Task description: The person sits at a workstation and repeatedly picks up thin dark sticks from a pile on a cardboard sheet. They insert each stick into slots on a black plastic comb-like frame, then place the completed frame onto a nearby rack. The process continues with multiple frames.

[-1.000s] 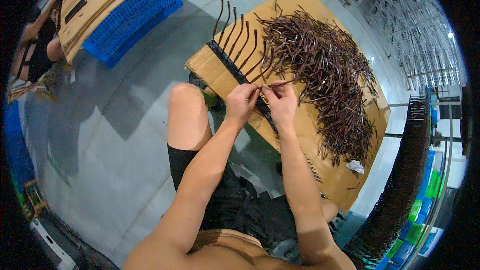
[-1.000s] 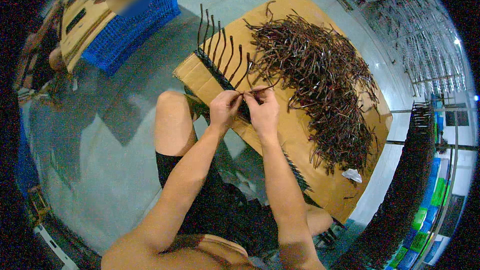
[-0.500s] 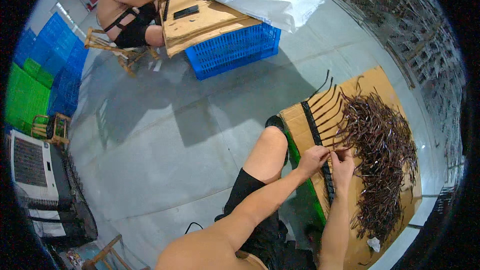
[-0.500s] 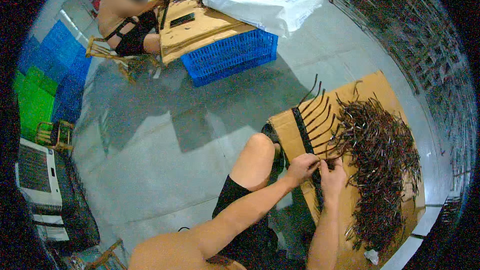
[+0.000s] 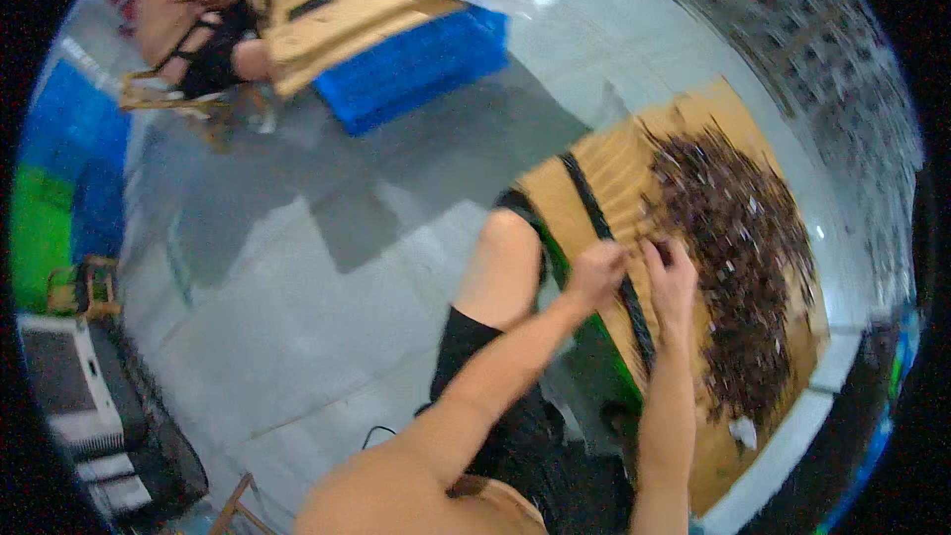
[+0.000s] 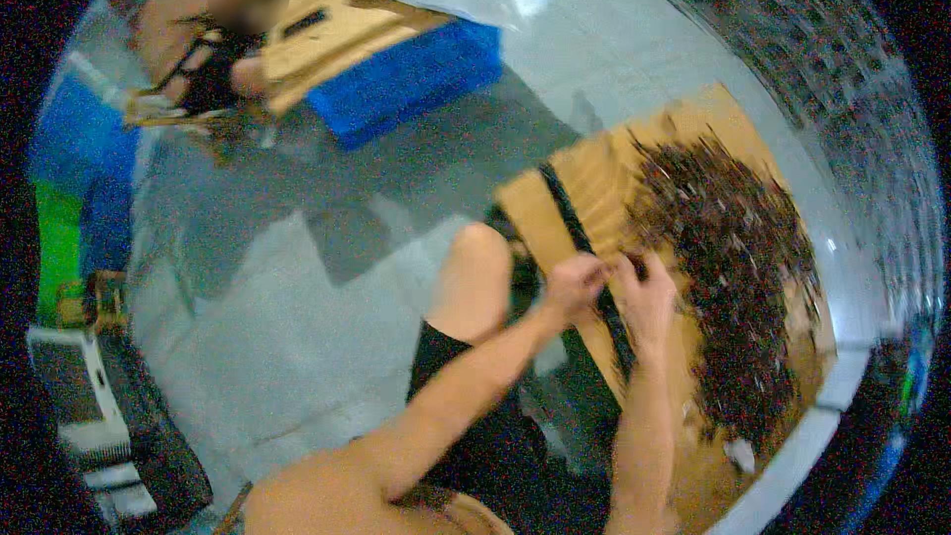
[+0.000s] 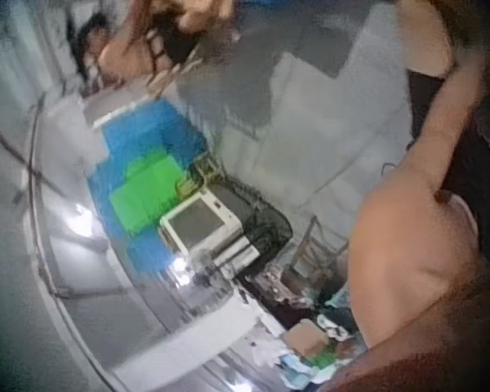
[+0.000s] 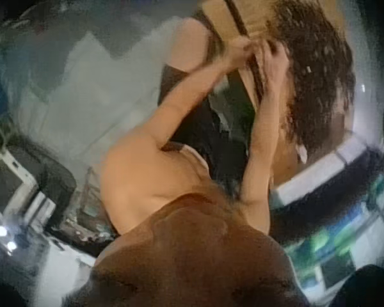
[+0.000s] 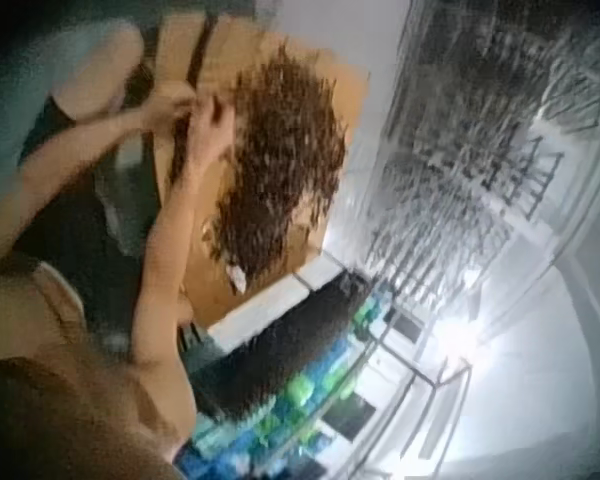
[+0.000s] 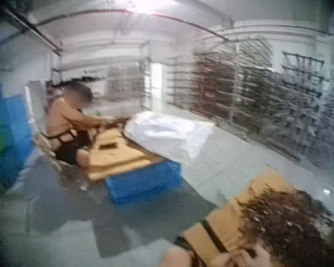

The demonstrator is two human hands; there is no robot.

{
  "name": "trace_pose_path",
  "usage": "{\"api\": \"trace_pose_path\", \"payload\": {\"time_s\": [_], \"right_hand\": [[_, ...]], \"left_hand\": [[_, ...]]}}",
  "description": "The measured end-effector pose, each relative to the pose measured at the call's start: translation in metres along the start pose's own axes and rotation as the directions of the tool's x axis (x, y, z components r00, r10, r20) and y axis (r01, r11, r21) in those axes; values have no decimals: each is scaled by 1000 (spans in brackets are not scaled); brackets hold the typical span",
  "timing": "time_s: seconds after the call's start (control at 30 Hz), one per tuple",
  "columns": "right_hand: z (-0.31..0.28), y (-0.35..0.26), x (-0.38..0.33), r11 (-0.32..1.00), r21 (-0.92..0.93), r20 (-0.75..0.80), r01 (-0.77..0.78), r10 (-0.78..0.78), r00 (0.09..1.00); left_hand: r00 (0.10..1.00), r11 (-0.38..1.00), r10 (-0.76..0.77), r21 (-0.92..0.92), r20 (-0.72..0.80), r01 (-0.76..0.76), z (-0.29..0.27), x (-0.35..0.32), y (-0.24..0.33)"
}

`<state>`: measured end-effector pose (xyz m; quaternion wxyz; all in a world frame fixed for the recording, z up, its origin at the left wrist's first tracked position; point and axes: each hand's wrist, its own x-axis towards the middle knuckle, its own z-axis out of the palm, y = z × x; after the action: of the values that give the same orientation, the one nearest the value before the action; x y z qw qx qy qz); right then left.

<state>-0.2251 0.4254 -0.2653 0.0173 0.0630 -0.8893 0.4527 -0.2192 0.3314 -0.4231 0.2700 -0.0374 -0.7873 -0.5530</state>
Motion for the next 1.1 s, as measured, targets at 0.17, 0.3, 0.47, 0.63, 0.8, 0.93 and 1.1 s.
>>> {"api": "trace_pose_path", "payload": {"time_s": [0.17,0.3,0.47,0.63,0.8,0.93,1.1], "right_hand": [[3,20,8,984,-178,-46,2,-10,999],[5,23,7,990,-104,-48,96,-102,994],[4,11,2,995,-89,-54,46,-51,997],[11,18,-7,995,-42,-125,94,-99,987],[16,16,-10,999,-44,-103,24,-28,994],[15,23,-8,999,-32,-117,23,-27,993],[10,26,-7,984,-168,-144,53,-78,986]], "left_hand": [[999,999,-38,-26,-32,37,-13,12,21],[987,986,-160,-53,18,161,-25,16,35],[995,994,-102,-36,-6,102,-25,14,35],[998,998,-57,0,7,57,-25,11,30],[999,994,-40,103,36,37,-28,9,30],[1000,995,-16,97,2,15,-23,11,29],[1000,997,16,81,12,-17,-14,7,24]]}}
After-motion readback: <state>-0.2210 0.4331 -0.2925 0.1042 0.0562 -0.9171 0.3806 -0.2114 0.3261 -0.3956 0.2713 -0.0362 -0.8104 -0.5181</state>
